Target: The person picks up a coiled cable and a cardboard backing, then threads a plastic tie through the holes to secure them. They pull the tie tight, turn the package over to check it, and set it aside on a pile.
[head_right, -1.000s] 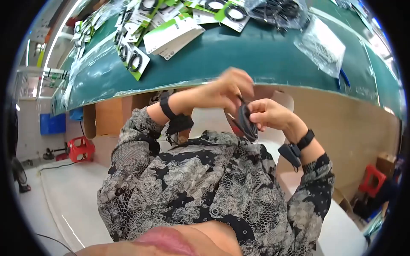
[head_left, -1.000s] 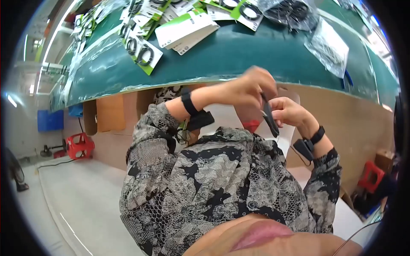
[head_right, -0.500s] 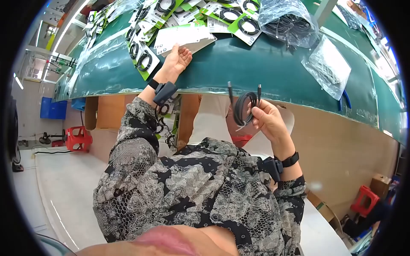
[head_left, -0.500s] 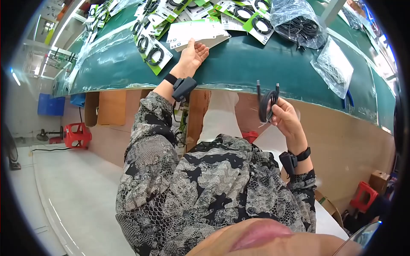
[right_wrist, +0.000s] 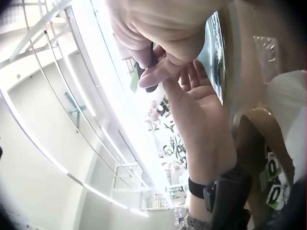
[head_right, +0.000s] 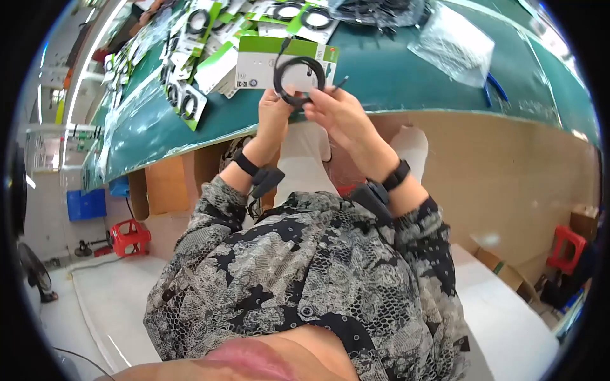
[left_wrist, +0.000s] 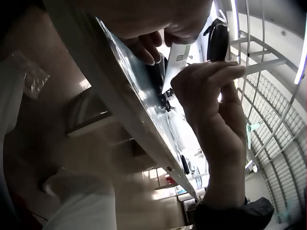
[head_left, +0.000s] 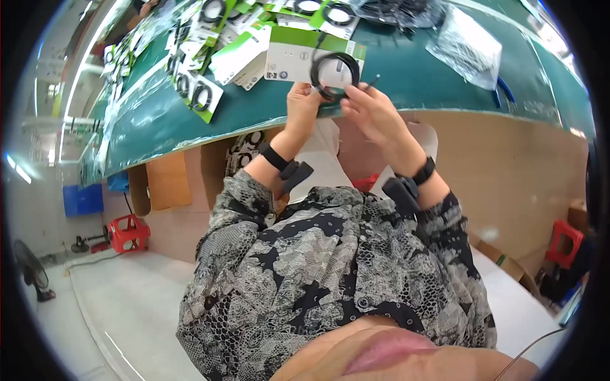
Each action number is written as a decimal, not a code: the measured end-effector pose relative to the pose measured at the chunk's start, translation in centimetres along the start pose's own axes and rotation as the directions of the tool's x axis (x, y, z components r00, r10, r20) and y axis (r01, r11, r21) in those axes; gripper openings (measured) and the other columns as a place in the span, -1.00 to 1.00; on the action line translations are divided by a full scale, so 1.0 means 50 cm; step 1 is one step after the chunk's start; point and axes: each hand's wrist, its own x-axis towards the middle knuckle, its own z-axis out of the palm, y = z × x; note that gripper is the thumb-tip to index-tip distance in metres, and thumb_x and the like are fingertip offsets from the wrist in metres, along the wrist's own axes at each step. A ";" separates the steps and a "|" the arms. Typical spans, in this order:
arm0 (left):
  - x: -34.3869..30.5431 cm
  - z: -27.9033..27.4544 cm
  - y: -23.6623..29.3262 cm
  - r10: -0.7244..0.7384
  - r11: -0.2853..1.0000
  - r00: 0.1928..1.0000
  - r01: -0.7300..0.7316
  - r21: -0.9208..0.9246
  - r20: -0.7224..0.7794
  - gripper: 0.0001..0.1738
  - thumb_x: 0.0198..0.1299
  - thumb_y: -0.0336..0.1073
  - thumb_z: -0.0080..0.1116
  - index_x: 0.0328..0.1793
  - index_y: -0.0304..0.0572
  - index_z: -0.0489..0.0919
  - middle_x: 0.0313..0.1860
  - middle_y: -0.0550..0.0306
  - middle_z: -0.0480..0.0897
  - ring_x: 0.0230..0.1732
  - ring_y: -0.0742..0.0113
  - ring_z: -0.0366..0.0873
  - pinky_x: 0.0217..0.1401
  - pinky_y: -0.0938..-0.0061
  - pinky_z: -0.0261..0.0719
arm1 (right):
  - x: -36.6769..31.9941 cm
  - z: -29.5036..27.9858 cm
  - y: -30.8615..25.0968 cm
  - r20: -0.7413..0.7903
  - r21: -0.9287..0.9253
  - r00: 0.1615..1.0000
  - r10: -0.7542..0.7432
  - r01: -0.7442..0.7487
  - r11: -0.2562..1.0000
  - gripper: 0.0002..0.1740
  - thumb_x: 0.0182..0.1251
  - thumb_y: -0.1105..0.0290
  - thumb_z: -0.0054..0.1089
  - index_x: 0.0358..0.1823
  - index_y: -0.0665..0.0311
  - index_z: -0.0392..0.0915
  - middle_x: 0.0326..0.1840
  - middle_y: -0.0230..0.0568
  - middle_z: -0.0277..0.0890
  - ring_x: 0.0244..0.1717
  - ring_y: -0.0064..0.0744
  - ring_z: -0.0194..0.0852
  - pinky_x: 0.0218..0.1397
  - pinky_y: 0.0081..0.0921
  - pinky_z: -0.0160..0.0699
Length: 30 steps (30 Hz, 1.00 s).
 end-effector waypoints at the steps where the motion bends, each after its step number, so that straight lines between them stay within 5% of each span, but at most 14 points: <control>1: -0.002 0.026 -0.008 -0.018 1.000 1.000 0.018 0.000 0.022 -0.84 0.20 -0.46 0.13 -0.09 -0.22 0.50 -0.19 0.12 0.62 -0.19 0.39 0.59 -0.12 0.48 0.60 | 0.007 0.008 0.001 -0.020 0.042 0.999 -0.029 0.030 0.999 -0.84 0.29 0.46 0.18 -0.17 0.31 0.42 -0.28 -0.33 0.48 -0.36 -0.55 0.51 -0.32 -0.65 0.55; 4: -0.001 0.074 -0.024 0.235 0.962 0.972 -0.227 -0.155 0.032 -0.79 0.20 -0.48 0.13 -0.03 -0.26 0.51 -0.12 0.14 0.61 -0.10 0.43 0.57 -0.06 0.53 0.56 | 0.015 -0.020 -0.001 -0.071 0.040 0.994 -0.079 0.082 0.996 -0.84 0.27 0.46 0.21 -0.20 0.31 0.41 -0.28 -0.31 0.48 -0.32 -0.53 0.54 -0.26 -0.62 0.60; 8: -0.021 0.076 -0.011 0.055 0.980 0.966 -0.003 -0.200 0.254 -0.76 0.24 -0.44 0.10 0.03 -0.28 0.48 -0.08 0.13 0.60 -0.05 0.40 0.56 0.02 0.53 0.53 | 0.003 -0.053 -0.012 -0.120 -0.092 0.983 -0.138 0.127 0.988 -0.83 0.28 0.47 0.20 -0.19 0.34 0.42 -0.28 -0.30 0.49 -0.30 -0.51 0.56 -0.23 -0.60 0.63; 12: -0.042 0.079 -0.009 -0.078 0.991 0.962 0.103 -0.081 0.263 -0.74 0.29 -0.39 0.05 0.07 -0.30 0.46 -0.08 0.10 0.60 -0.06 0.36 0.58 -0.06 0.53 0.59 | -0.009 -0.072 -0.023 -0.114 -0.200 0.975 -0.193 0.167 0.965 -0.79 0.27 0.48 0.20 -0.13 0.38 0.42 -0.25 -0.27 0.47 -0.30 -0.52 0.56 -0.23 -0.61 0.63; 15: -0.051 0.091 -0.006 0.026 0.996 0.980 -0.010 -0.083 0.197 -0.73 0.31 -0.32 0.04 0.07 -0.31 0.46 -0.08 0.09 0.60 -0.12 0.33 0.60 -0.15 0.53 0.62 | -0.016 -0.080 -0.022 -0.041 -0.313 0.987 -0.157 0.136 0.940 -0.74 0.26 0.49 0.21 -0.08 0.42 0.41 -0.20 -0.24 0.45 -0.29 -0.52 0.56 -0.23 -0.62 0.63; 18: -0.057 0.098 -0.001 0.050 0.992 0.987 -0.031 -0.122 0.154 -0.71 0.33 -0.28 0.03 0.06 -0.32 0.47 -0.09 0.07 0.60 -0.18 0.31 0.62 -0.23 0.53 0.65 | -0.028 -0.082 -0.038 -0.065 -0.691 0.789 -0.611 0.407 0.598 -0.65 0.19 0.54 0.25 0.02 0.36 0.45 -0.13 -0.21 0.41 -0.30 -0.53 0.53 -0.26 -0.62 0.62; 19: -0.060 0.098 0.000 0.014 0.988 0.987 0.011 -0.157 0.158 -0.71 0.33 -0.26 0.03 0.04 -0.33 0.47 -0.10 0.06 0.60 -0.21 0.31 0.63 -0.27 0.53 0.65 | -0.033 -0.082 -0.045 -0.065 -0.693 0.794 -0.605 0.400 0.599 -0.65 0.19 0.54 0.25 0.02 0.36 0.45 -0.13 -0.21 0.41 -0.30 -0.53 0.53 -0.26 -0.62 0.62; 22: -0.067 0.090 -0.003 -0.056 0.979 0.980 0.091 -0.184 0.191 -0.69 0.33 -0.24 0.03 0.03 -0.35 0.48 -0.11 0.05 0.60 -0.25 0.30 0.64 -0.31 0.54 0.66 | -0.050 -0.091 -0.071 0.550 -0.802 0.579 -0.602 0.568 -0.187 -0.62 0.12 0.59 0.27 0.01 0.20 0.54 -0.09 -0.25 0.38 -0.30 -0.52 0.48 -0.29 -0.60 0.59; 26: -0.077 0.087 0.006 -0.131 0.975 0.951 0.174 -0.137 0.281 -0.68 0.34 -0.24 0.03 0.04 -0.37 0.47 -0.11 0.04 0.61 -0.27 0.31 0.64 -0.29 0.55 0.65 | -0.040 -0.122 -0.111 0.750 -0.661 0.572 -0.333 0.677 -0.323 -0.63 0.06 0.60 0.27 -0.07 0.09 0.63 -0.09 -0.32 0.38 -0.33 -0.49 0.43 -0.30 -0.58 0.55; 30: -0.082 0.074 -0.001 -0.194 0.977 0.922 0.212 -0.017 0.337 -0.67 0.34 -0.25 0.02 0.06 -0.38 0.46 -0.10 0.02 0.61 -0.24 0.32 0.64 -0.22 0.56 0.64 | -0.053 -0.115 -0.147 0.747 -0.650 0.622 -0.233 0.613 -0.449 -0.73 0.03 0.56 0.28 -0.19 0.14 0.66 -0.07 -0.36 0.39 -0.26 -0.42 0.44 -0.22 -0.55 0.53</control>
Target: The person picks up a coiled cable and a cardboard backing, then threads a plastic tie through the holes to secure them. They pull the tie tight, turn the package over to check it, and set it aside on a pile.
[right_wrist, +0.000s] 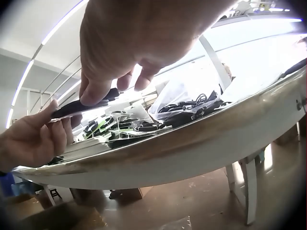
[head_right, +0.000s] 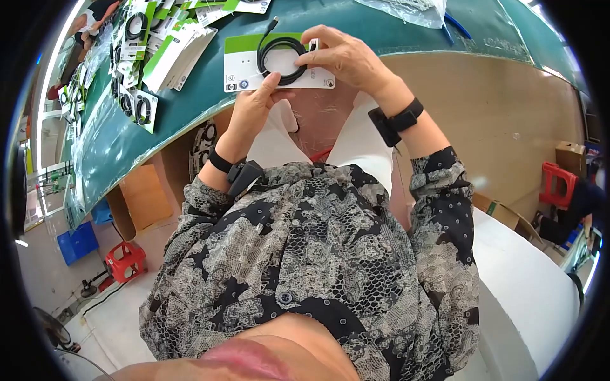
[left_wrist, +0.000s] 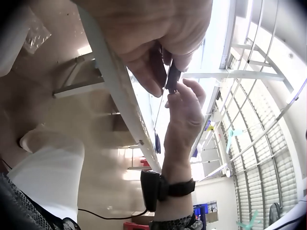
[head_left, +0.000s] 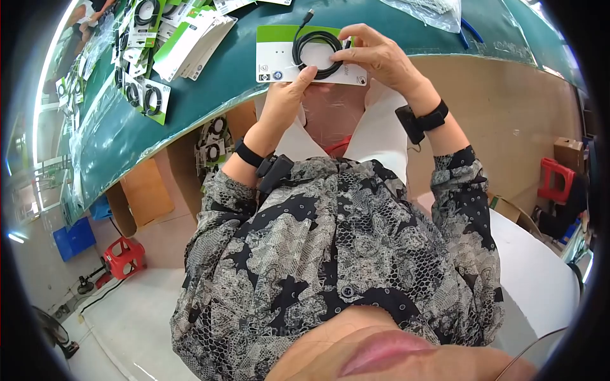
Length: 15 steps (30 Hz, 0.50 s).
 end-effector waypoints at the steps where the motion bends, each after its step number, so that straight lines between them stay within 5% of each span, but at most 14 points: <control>1: 0.001 -0.004 -0.001 -0.025 0.999 1.000 0.024 0.046 0.011 -0.67 0.34 -0.26 0.02 0.08 -0.38 0.46 -0.07 0.01 0.60 -0.22 0.32 0.64 -0.19 0.56 0.63 | -0.001 0.001 0.001 0.001 0.004 1.000 0.006 -0.006 1.000 -0.73 0.03 0.56 0.28 -0.19 0.14 0.66 -0.07 -0.36 0.39 -0.26 -0.42 0.44 -0.22 -0.55 0.53; 3: 0.000 -0.005 -0.005 -0.052 0.994 0.998 0.050 0.093 0.023 -0.67 0.34 -0.28 0.02 0.10 -0.38 0.45 -0.05 0.00 0.60 -0.19 0.32 0.64 -0.16 0.56 0.63 | 0.001 0.005 0.006 -0.054 -0.038 0.997 -0.057 0.055 0.998 -0.76 0.01 0.53 0.29 -0.23 0.15 0.65 -0.09 -0.37 0.42 -0.22 -0.36 0.43 -0.17 -0.49 0.51; 6: -0.010 0.014 -0.017 0.007 0.964 0.996 0.017 -0.265 0.087 -0.67 0.33 -0.37 0.01 0.15 -0.40 0.41 0.03 -0.03 0.56 -0.08 0.31 0.61 -0.02 0.49 0.63 | -0.007 0.019 -0.002 -0.094 -0.062 0.994 -0.056 0.050 0.997 -0.77 -0.01 0.51 0.30 -0.26 0.15 0.64 -0.12 -0.37 0.45 -0.18 -0.33 0.42 -0.12 -0.45 0.48; 15: 0.008 0.019 -0.036 0.014 0.917 0.994 0.032 -0.397 0.112 -0.65 0.29 -0.49 0.01 0.19 -0.40 0.37 0.04 -0.03 0.53 -0.01 0.26 0.58 0.12 0.37 0.63 | -0.014 0.068 -0.035 -0.162 -0.015 0.985 0.061 -0.064 0.998 -0.79 0.00 0.48 0.30 -0.26 0.15 0.62 -0.23 -0.39 0.49 -0.19 -0.31 0.40 -0.05 -0.42 0.36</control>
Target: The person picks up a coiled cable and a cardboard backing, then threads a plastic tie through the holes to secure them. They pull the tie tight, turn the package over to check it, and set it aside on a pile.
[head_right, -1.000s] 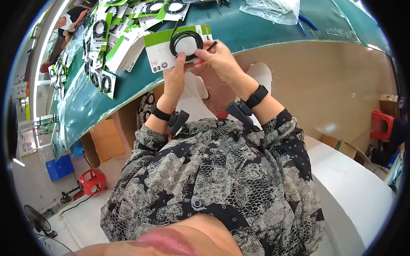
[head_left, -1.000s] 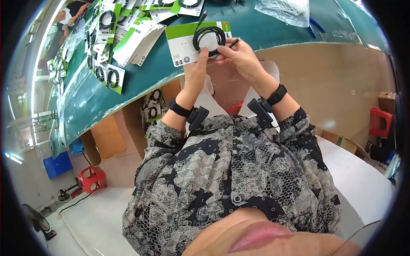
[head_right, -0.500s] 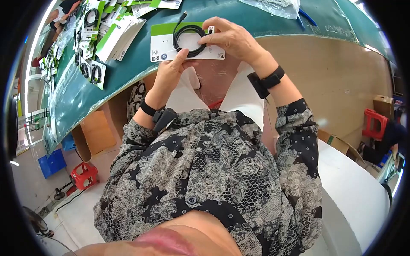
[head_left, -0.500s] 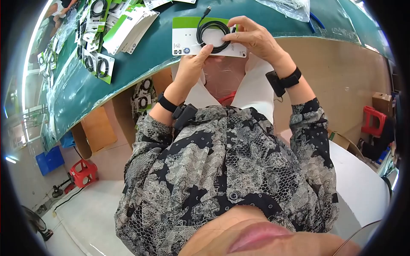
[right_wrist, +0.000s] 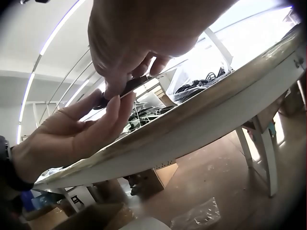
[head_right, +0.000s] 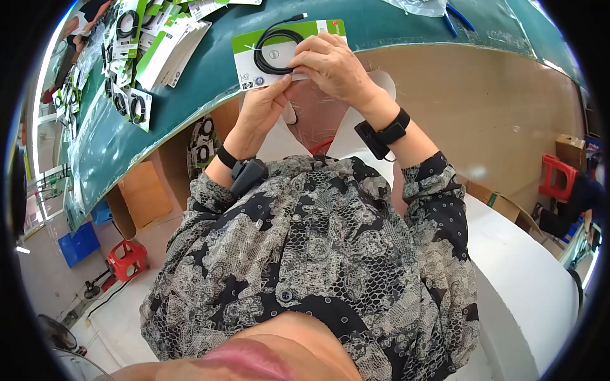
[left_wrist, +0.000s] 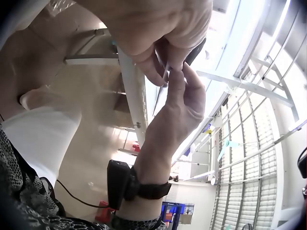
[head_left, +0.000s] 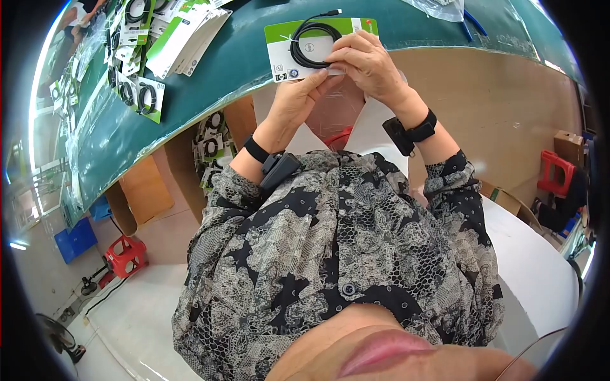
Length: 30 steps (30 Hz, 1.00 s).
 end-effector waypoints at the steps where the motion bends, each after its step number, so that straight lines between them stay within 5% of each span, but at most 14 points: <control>1: 0.000 0.003 0.001 -0.014 1.000 1.000 0.014 -0.024 -0.006 -0.66 0.29 -0.49 0.01 0.18 -0.38 0.38 0.03 -0.03 0.54 -0.02 0.26 0.58 0.10 0.37 0.64 | -0.002 0.000 -0.002 0.013 0.003 1.000 0.002 -0.002 1.000 -0.79 0.00 0.47 0.29 -0.26 0.15 0.62 -0.23 -0.39 0.49 -0.19 -0.32 0.40 -0.04 -0.42 0.34; 4: -0.002 0.012 0.000 -0.048 0.996 0.999 0.046 -0.075 -0.017 -0.68 0.29 -0.49 0.01 0.17 -0.34 0.39 0.01 -0.02 0.54 -0.04 0.27 0.58 0.06 0.36 0.66 | -0.001 -0.002 -0.010 0.012 -0.018 1.000 -0.005 0.006 1.000 -0.81 0.01 0.47 0.29 -0.28 0.15 0.62 -0.22 -0.38 0.48 -0.18 -0.32 0.41 -0.03 -0.42 0.32; 8: -0.001 0.018 -0.010 0.099 0.995 0.991 -0.100 -0.013 -0.095 -0.71 0.29 -0.45 0.03 0.12 -0.32 0.42 -0.05 0.01 0.56 -0.07 0.33 0.58 0.07 0.38 0.64 | 0.003 0.004 -0.024 -0.037 -0.022 0.999 0.011 -0.012 1.000 -0.81 0.01 0.48 0.29 -0.28 0.16 0.61 -0.21 -0.35 0.46 -0.17 -0.31 0.41 -0.04 -0.43 0.34; 11: 0.007 -0.021 -0.037 0.251 0.837 0.953 -0.124 0.532 -0.172 -0.69 0.34 -0.34 0.02 0.13 -0.35 0.42 -0.04 0.07 0.56 -0.10 0.35 0.60 -0.02 0.48 0.64 | -0.003 0.026 -0.035 -0.076 0.056 0.995 0.057 -0.053 0.997 -0.80 0.00 0.50 0.30 -0.28 0.18 0.61 -0.19 -0.33 0.45 -0.16 -0.30 0.41 -0.06 -0.44 0.37; 18: 0.020 0.001 -0.021 0.325 0.862 0.933 -0.228 0.452 -0.151 -0.72 0.34 -0.33 0.01 0.12 -0.27 0.41 -0.05 0.10 0.56 -0.10 0.34 0.60 -0.13 0.45 0.67 | 0.028 -0.018 0.012 -0.083 0.232 0.993 0.086 -0.064 0.971 -0.77 0.00 0.50 0.32 -0.25 0.24 0.58 -0.23 -0.27 0.44 -0.20 -0.26 0.45 -0.15 -0.45 0.47; 20: 0.018 0.024 -0.002 0.286 0.917 0.945 -0.222 0.332 -0.158 -0.70 0.31 -0.37 0.03 0.13 -0.30 0.39 -0.07 0.09 0.55 -0.15 0.35 0.59 -0.20 0.46 0.69 | 0.041 -0.067 0.078 -0.078 0.226 0.893 0.443 -0.417 0.880 -0.74 0.05 0.47 0.33 -0.19 0.26 0.56 -0.25 -0.19 0.49 -0.25 -0.23 0.50 -0.16 -0.41 0.51; 22: 0.016 0.030 0.001 0.265 0.939 0.952 -0.219 0.266 -0.152 -0.69 0.30 -0.39 0.04 0.13 -0.31 0.38 -0.07 0.09 0.55 -0.17 0.35 0.59 -0.24 0.46 0.70 | 0.022 -0.101 0.219 -0.304 -0.145 0.841 0.448 -0.505 0.851 -0.78 0.13 0.41 0.27 -0.20 0.27 0.54 -0.23 -0.14 0.53 -0.26 -0.17 0.55 -0.19 -0.35 0.54; 24: 0.017 0.017 -0.002 0.219 0.947 0.961 -0.169 0.273 -0.167 -0.69 0.32 -0.35 0.03 0.15 -0.24 0.38 -0.04 0.10 0.55 -0.11 0.30 0.60 -0.15 0.39 0.70 | 0.006 -0.139 0.309 -0.367 -0.464 0.795 0.483 -0.606 0.646 -0.82 0.20 0.31 0.20 -0.25 0.24 0.52 -0.17 -0.13 0.54 -0.18 -0.11 0.56 -0.16 -0.28 0.54; 25: 0.019 0.014 -0.002 0.198 0.950 0.964 -0.143 0.278 -0.178 -0.69 0.33 -0.33 0.02 0.16 -0.20 0.38 -0.02 0.11 0.55 -0.07 0.28 0.60 -0.11 0.35 0.70 | 0.006 -0.142 0.314 -0.367 -0.467 0.798 0.478 -0.603 0.647 -0.82 0.20 0.31 0.20 -0.25 0.24 0.52 -0.17 -0.13 0.54 -0.18 -0.11 0.56 -0.16 -0.28 0.54; 28: 0.024 0.022 -0.005 0.239 0.948 0.950 -0.184 0.258 -0.199 -0.66 0.31 -0.37 0.03 0.19 -0.23 0.36 -0.03 0.12 0.54 -0.03 0.31 0.57 -0.07 0.40 0.68 | 0.012 -0.144 0.323 -0.326 -0.603 0.667 0.670 -0.692 0.397 -0.81 0.23 0.24 0.14 -0.31 0.20 0.51 -0.17 -0.12 0.53 -0.16 -0.07 0.55 -0.16 -0.22 0.54; 30: 0.025 0.030 -0.008 0.255 0.948 0.942 -0.199 0.248 -0.220 -0.65 0.30 -0.40 0.03 0.20 -0.25 0.34 -0.04 0.12 0.53 -0.01 0.33 0.55 -0.05 0.43 0.67 | 0.010 -0.153 0.329 -0.316 -0.631 0.687 0.654 -0.667 0.396 -0.81 0.23 0.23 0.14 -0.30 0.19 0.52 -0.16 -0.13 0.53 -0.16 -0.07 0.55 -0.16 -0.22 0.53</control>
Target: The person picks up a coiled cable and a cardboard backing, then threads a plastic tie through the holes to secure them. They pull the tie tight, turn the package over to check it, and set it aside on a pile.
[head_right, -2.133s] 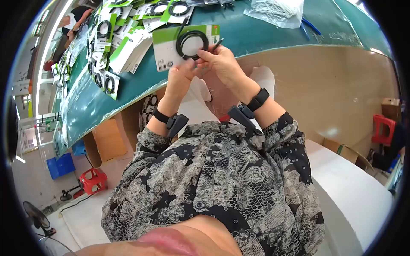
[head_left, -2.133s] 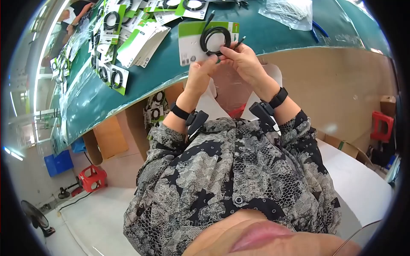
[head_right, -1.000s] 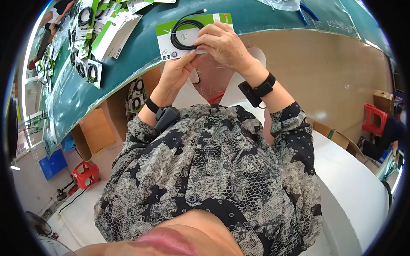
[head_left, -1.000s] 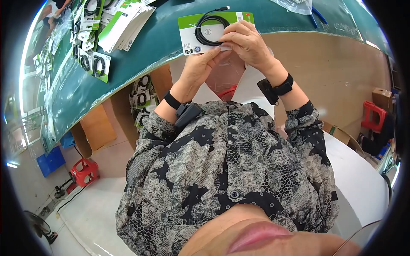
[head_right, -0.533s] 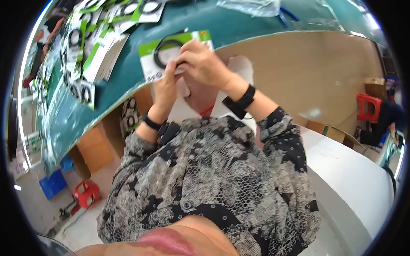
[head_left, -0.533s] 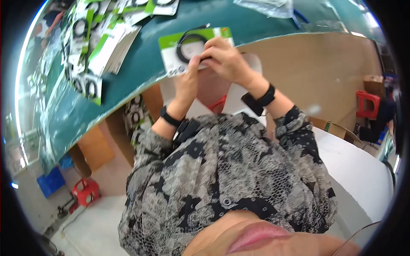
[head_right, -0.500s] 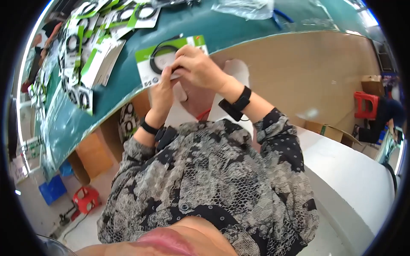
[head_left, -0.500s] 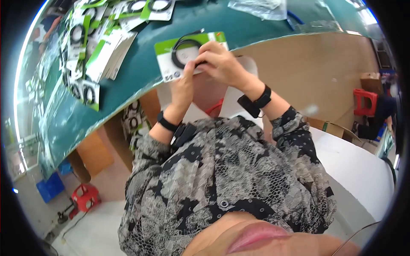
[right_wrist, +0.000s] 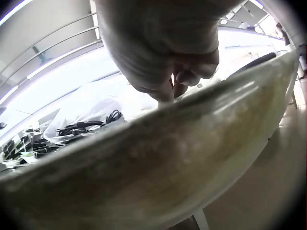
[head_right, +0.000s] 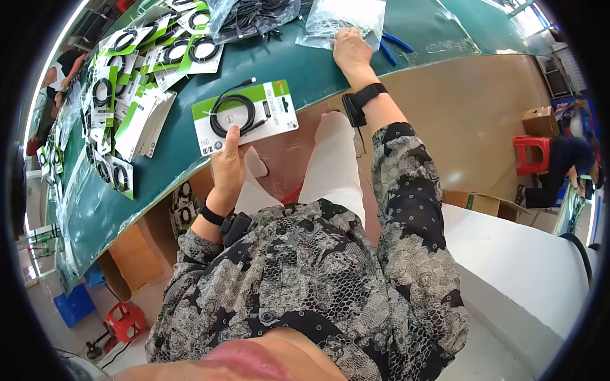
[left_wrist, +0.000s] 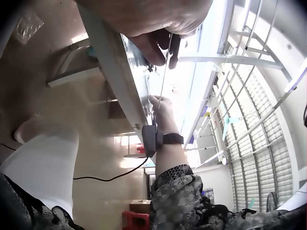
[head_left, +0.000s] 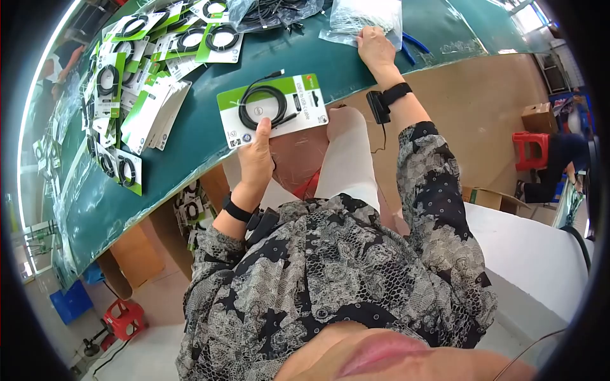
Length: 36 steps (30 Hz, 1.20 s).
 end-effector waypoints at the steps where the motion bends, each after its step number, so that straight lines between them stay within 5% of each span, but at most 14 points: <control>1: 0.003 0.005 0.006 -0.043 0.998 0.999 0.043 -0.043 -0.009 -0.64 0.30 -0.38 0.04 0.20 -0.23 0.34 -0.03 0.13 0.54 -0.02 0.33 0.55 -0.05 0.42 0.65 | -0.002 0.003 0.004 -0.002 -0.022 1.000 -0.024 0.024 0.999 -0.81 0.23 0.22 0.13 -0.29 0.18 0.52 -0.16 -0.13 0.53 -0.17 -0.07 0.55 -0.15 -0.22 0.53; 4: 0.015 0.024 0.046 -0.136 0.969 0.991 0.134 -0.205 0.003 -0.63 0.29 -0.32 0.08 0.20 -0.17 0.37 -0.02 0.15 0.55 -0.06 0.36 0.55 -0.10 0.41 0.60 | -0.028 -0.026 0.015 -0.063 -0.114 0.982 -0.179 0.171 0.979 -0.83 0.23 0.25 0.14 -0.32 0.19 0.54 -0.17 -0.12 0.53 -0.18 -0.04 0.55 -0.16 -0.22 0.52; 6: 0.034 0.020 0.050 -0.134 0.952 0.991 0.127 -0.277 -0.005 -0.65 0.28 -0.29 0.10 0.17 -0.13 0.39 -0.03 0.16 0.57 -0.09 0.37 0.55 -0.14 0.42 0.58 | -0.080 -0.103 -0.003 -0.118 0.130 0.951 -0.287 0.302 0.945 -0.89 0.22 0.35 0.16 -0.34 0.22 0.57 -0.25 -0.14 0.55 -0.23 -0.13 0.54 -0.17 -0.28 0.49; 8: 0.056 -0.004 0.047 -0.176 0.834 0.970 0.236 -0.499 0.165 -0.69 0.27 -0.25 0.14 0.10 -0.10 0.44 -0.09 0.17 0.60 -0.13 0.35 0.54 -0.29 0.49 0.49 | -0.148 -0.152 -0.037 -0.169 0.574 0.956 -0.239 0.293 0.765 -0.95 0.15 0.48 0.21 -0.36 0.25 0.59 -0.37 -0.18 0.53 -0.28 -0.27 0.50 -0.20 -0.36 0.45; 11: 0.058 0.015 0.075 -0.246 0.739 0.948 0.318 -0.594 0.201 -0.72 0.25 -0.24 0.16 0.03 -0.13 0.47 -0.14 0.18 0.61 -0.15 0.32 0.54 -0.34 0.54 0.44 | -0.240 -0.195 -0.080 -0.043 0.695 0.966 -0.255 0.212 0.687 -0.92 0.08 0.55 0.25 -0.35 0.28 0.60 -0.44 -0.25 0.50 -0.33 -0.41 0.44 -0.19 -0.44 0.39; 13: 0.057 0.026 0.078 -0.282 0.685 0.931 0.365 -0.630 0.233 -0.74 0.25 -0.23 0.17 0.00 -0.14 0.49 -0.16 0.18 0.62 -0.16 0.31 0.53 -0.36 0.56 0.42 | -0.274 -0.213 -0.117 -0.076 0.704 0.959 -0.273 0.246 0.667 -0.92 0.06 0.55 0.26 -0.37 0.27 0.59 -0.45 -0.27 0.49 -0.34 -0.41 0.44 -0.17 -0.45 0.38; 16: 0.058 0.038 0.075 -0.363 0.430 0.866 0.483 -0.763 0.345 -0.73 0.22 -0.22 0.20 -0.03 -0.18 0.51 -0.17 0.17 0.62 -0.16 0.26 0.53 -0.38 0.55 0.40 | -0.293 -0.229 -0.170 -0.153 0.707 0.938 -0.310 0.323 0.629 -0.91 0.01 0.56 0.28 -0.42 0.26 0.59 -0.47 -0.32 0.49 -0.37 -0.42 0.43 -0.15 -0.46 0.34; 20: 0.060 0.042 0.072 -0.348 0.379 0.864 0.485 -0.788 0.364 -0.75 0.22 -0.22 0.20 -0.07 -0.19 0.54 -0.18 0.15 0.62 -0.15 0.24 0.53 -0.36 0.55 0.42 | -0.299 -0.232 -0.209 -0.311 0.560 0.893 -0.325 0.449 0.696 -0.90 -0.05 0.56 0.29 -0.47 0.22 0.58 -0.51 -0.39 0.46 -0.39 -0.41 0.41 -0.12 -0.47 0.29; 24: 0.056 0.050 0.074 -0.312 0.539 0.906 0.416 -0.732 0.286 -0.75 0.22 -0.22 0.20 -0.07 -0.18 0.53 -0.17 0.12 0.63 -0.13 0.23 0.53 -0.34 0.54 0.45 | -0.300 -0.225 -0.221 -0.354 0.522 0.883 -0.308 0.460 0.718 -0.89 -0.09 0.56 0.29 -0.51 0.18 0.58 -0.54 -0.42 0.45 -0.42 -0.38 0.40 -0.13 -0.44 0.28; 36: 0.048 0.051 0.080 -0.273 0.557 0.926 0.373 -0.743 0.261 -0.73 0.21 -0.21 0.21 -0.04 -0.13 0.52 -0.14 0.10 0.62 -0.11 0.21 0.53 -0.32 0.54 0.49 | -0.312 -0.210 -0.230 -0.282 0.590 0.920 -0.274 0.391 0.706 -0.90 -0.08 0.57 0.26 -0.50 0.21 0.58 -0.55 -0.40 0.44 -0.43 -0.42 0.41 -0.11 -0.47 0.29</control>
